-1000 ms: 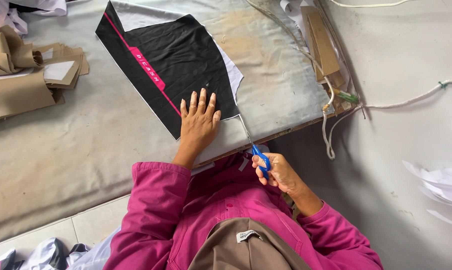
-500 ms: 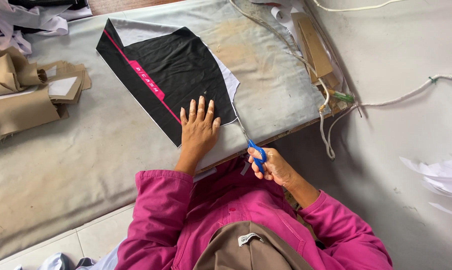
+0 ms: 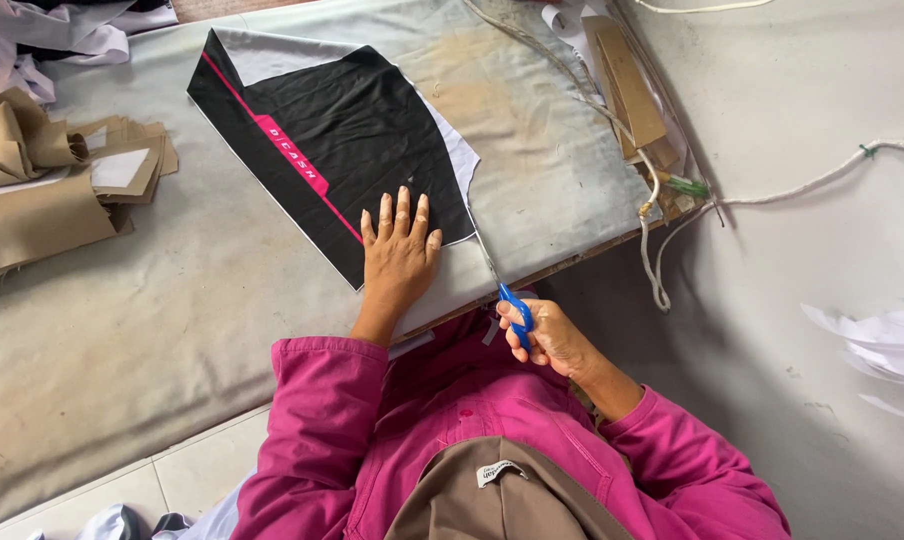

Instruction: The person uses blue-handled scissors to cut a piece of white fabric along the edge of a black pattern template. They repeatedly reposition the fabric and template on the table to cut different sections.

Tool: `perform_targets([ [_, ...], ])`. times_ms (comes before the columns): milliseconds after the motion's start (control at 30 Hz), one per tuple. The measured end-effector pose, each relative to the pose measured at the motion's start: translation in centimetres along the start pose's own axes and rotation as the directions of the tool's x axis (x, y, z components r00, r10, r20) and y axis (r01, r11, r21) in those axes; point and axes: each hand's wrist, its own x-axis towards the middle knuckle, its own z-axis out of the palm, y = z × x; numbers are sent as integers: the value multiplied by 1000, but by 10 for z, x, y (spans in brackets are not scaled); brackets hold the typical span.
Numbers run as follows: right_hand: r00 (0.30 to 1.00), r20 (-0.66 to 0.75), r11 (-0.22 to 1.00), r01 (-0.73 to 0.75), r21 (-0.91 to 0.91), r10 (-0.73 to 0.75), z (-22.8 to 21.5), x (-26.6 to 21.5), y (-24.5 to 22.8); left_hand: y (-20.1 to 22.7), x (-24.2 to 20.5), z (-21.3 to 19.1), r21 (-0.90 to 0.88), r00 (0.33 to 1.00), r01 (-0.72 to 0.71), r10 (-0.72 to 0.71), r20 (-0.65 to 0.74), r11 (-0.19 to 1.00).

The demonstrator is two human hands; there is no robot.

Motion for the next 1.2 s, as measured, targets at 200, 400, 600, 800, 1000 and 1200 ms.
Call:
perform_targets([
  [200, 1000, -22, 1000, 20, 3, -20, -2, 1, 3, -1, 0, 2, 3, 1000, -8, 8, -15, 1000],
  [400, 1000, -20, 1000, 23, 18, -22, -2, 3, 1, 0, 0, -1, -7, 1000, 0, 0, 2, 1000],
  [600, 999, -15, 999, 31, 16, -31, 6, 4, -10, 1, 1, -1, 18, 1000, 4, -5, 20, 1000],
  [800, 999, -25, 999, 47, 6, -47, 6, 10, -7, 1, 1, -2, 31, 999, 11, -13, 50, 999],
  [1000, 1000, -17, 1000, 20, 0, -20, 8, 10, -11, 2, 1, -5, 16, 998, 19, -20, 65, 1000],
  [1200, 999, -13, 998, 43, 35, -43, 14, 22, -18, 2, 3, -4, 25, 996, 33, -35, 88, 999],
])
